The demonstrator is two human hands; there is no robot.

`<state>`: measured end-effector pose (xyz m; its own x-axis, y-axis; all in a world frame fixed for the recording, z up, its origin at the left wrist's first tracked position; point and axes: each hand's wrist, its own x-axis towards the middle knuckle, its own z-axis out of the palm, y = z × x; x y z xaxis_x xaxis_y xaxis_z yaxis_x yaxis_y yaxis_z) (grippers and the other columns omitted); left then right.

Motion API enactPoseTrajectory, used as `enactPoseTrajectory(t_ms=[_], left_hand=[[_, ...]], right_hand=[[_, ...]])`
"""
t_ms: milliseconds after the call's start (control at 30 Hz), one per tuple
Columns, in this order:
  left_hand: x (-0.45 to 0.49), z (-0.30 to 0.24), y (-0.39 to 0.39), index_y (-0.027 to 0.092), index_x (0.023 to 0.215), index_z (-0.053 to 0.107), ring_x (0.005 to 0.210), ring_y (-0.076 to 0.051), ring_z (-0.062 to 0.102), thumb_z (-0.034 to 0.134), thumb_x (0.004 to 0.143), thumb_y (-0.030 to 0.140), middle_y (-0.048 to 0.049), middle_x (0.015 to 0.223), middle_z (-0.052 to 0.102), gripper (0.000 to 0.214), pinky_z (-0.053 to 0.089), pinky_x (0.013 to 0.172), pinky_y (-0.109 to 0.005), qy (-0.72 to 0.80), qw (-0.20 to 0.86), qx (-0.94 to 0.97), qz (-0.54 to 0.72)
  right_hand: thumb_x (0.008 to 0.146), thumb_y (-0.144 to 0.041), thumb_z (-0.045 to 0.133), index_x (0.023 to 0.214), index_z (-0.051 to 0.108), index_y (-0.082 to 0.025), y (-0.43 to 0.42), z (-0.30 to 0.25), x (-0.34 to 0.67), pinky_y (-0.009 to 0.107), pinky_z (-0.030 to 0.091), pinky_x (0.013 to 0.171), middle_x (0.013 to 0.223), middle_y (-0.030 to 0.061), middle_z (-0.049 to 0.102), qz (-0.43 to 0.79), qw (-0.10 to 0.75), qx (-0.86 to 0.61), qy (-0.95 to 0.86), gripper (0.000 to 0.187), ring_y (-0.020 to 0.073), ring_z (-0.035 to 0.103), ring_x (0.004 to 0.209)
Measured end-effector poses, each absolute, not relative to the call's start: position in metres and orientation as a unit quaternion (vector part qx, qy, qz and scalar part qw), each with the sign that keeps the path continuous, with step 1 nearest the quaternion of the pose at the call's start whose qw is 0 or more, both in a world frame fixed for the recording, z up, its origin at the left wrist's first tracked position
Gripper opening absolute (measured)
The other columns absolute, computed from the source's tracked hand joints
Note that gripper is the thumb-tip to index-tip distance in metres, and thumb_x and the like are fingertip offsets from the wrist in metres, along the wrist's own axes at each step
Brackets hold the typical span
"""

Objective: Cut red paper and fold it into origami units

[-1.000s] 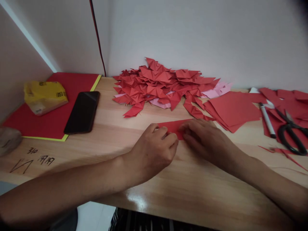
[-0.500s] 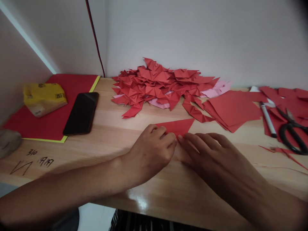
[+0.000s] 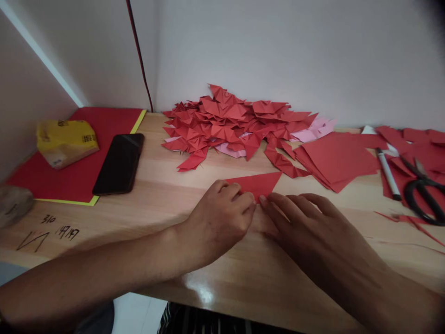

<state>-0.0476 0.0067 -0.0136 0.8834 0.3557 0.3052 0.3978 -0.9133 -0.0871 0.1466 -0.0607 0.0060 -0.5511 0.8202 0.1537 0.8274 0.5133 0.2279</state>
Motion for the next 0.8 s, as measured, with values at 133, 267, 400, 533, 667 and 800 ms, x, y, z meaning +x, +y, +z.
enactPoseTrajectory(t_ms=[133,267,400,533,667,800], left_hand=[[-0.048,-0.015,0.007,0.012,0.100,0.068,0.094,-0.022,0.057,0.054,0.092,0.013,-0.0055,0.096,0.066,0.016,0.046,0.081,-0.038,-0.193,0.073,-0.968,-0.142],[-0.048,-0.014,0.007,0.012,0.099,0.068,0.092,-0.021,0.058,0.055,0.091,0.013,-0.0047,0.092,0.065,0.015,0.046,0.081,-0.037,-0.194,0.070,-0.968,-0.141],[-0.048,-0.013,0.007,0.012,0.096,0.068,0.092,-0.021,0.058,0.055,0.091,0.012,-0.0048,0.092,0.066,0.014,0.046,0.081,-0.037,-0.193,0.069,-0.968,-0.147],[-0.049,-0.014,0.007,0.012,0.094,0.066,0.095,-0.022,0.057,0.055,0.090,0.010,-0.0050,0.094,0.066,0.013,0.045,0.082,-0.037,-0.195,0.062,-0.967,-0.149],[-0.049,-0.015,0.010,0.013,0.091,0.063,0.089,-0.019,0.055,0.052,0.090,0.008,-0.0040,0.089,0.064,0.013,0.044,0.080,-0.034,-0.211,0.027,-0.965,-0.155],[-0.047,-0.017,0.017,0.016,0.084,0.058,0.083,-0.018,0.053,0.051,0.091,0.011,-0.0019,0.084,0.063,0.011,0.043,0.077,-0.033,-0.243,-0.016,-0.953,-0.180]], right_hand=[[0.096,-0.018,0.038,0.111,0.065,-0.008,-0.062,0.004,0.148,0.046,0.049,0.076,0.105,0.0155,0.067,-0.136,0.015,-0.473,-0.870,0.033,0.0285,0.062,0.087],[0.097,-0.021,0.039,0.124,0.060,-0.008,-0.064,0.001,0.149,0.048,0.048,0.083,0.109,0.0155,0.066,-0.131,0.025,-0.474,-0.871,0.037,0.0291,0.062,0.091],[0.096,-0.014,0.036,0.112,0.066,-0.007,-0.063,0.004,0.148,0.046,0.048,0.077,0.102,0.0155,0.068,-0.140,0.026,-0.465,-0.874,0.035,0.0284,0.063,0.086],[0.095,-0.012,0.034,0.098,0.070,-0.009,-0.059,0.009,0.148,0.045,0.047,0.072,0.096,0.0152,0.069,-0.133,0.041,-0.462,-0.876,0.035,0.0283,0.063,0.081],[0.096,-0.010,0.035,0.093,0.070,-0.012,-0.049,0.008,0.155,0.041,0.045,0.070,0.089,0.0115,0.069,-0.095,0.085,-0.455,-0.881,0.035,0.0240,0.061,0.074],[0.097,-0.016,0.044,0.094,0.069,-0.016,-0.034,0.002,0.165,0.040,0.043,0.076,0.093,0.0083,0.068,-0.028,0.144,-0.453,-0.880,0.025,0.0224,0.060,0.079]])
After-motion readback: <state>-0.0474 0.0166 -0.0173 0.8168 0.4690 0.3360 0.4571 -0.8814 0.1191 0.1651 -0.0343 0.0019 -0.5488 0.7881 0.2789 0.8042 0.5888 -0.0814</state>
